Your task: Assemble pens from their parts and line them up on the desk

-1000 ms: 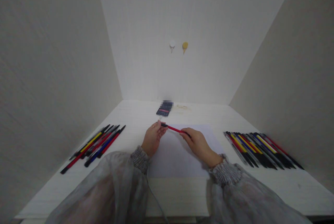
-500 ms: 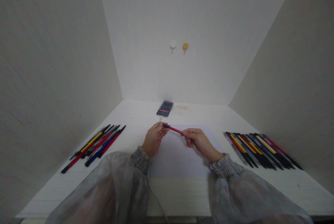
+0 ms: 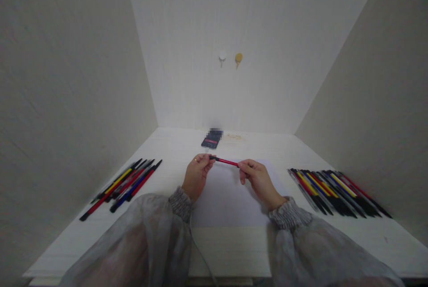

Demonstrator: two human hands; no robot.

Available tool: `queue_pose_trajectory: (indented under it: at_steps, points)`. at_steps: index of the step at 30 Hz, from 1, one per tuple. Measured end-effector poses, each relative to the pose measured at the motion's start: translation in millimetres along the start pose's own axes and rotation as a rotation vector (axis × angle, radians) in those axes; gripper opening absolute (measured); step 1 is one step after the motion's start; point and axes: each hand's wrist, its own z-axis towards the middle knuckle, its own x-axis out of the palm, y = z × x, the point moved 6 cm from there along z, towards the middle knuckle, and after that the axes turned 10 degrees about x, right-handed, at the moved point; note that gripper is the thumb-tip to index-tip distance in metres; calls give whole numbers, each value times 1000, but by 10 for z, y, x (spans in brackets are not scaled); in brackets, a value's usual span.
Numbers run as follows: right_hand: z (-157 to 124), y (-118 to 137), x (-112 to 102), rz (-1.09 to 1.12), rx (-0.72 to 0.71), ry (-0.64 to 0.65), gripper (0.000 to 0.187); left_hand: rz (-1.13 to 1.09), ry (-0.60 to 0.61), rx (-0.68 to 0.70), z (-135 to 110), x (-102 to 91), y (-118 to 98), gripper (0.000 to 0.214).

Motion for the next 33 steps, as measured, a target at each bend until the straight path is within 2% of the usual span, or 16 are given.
queue_pose_trajectory:
  at_steps: [7, 10, 12, 14, 16, 18, 21, 24, 26, 29, 31, 33]
  points:
    - [25, -83, 5, 187, 75, 60, 23, 47, 20, 34, 2, 3, -16, 11]
    - [28, -58, -10, 289, 26, 14, 17, 12, 39, 24, -24, 37, 9, 11]
    - [27, 4, -46, 370, -52, -47, 13, 12, 102, -11, -65, 90, 56, 13]
    - [29, 87, -96, 416, -128, -91, 12, 78, 226, -88, -127, 162, 131, 16]
    - [44, 175, -163, 444, -176, -95, 9, 179, 357, -163, -188, 215, 204, 20]
    - [66, 251, -259, 508, -185, -65, 7, 258, 416, -174, -201, 220, 224, 26]
    - [80, 337, -432, 619, -171, -15, 7, 367, 361, -92, -118, 142, 175, 27]
    - [66, 379, -550, 655, -138, 12, 29, 585, 342, -34, -25, 46, 150, 22]
    - [55, 384, -561, 659, -107, 45, 39, 823, 417, 28, 4, 22, 146, 20]
    - [49, 386, -509, 702, -67, 141, 35, 1224, 558, 230, -10, 46, 100, 19]
    - [50, 388, -488, 750, -61, 179, 30, 1395, 629, 319, -40, 62, 80, 20]
    - [54, 388, -499, 791, -74, 173, 29, 1476, 679, 357, -60, 64, 71, 21]
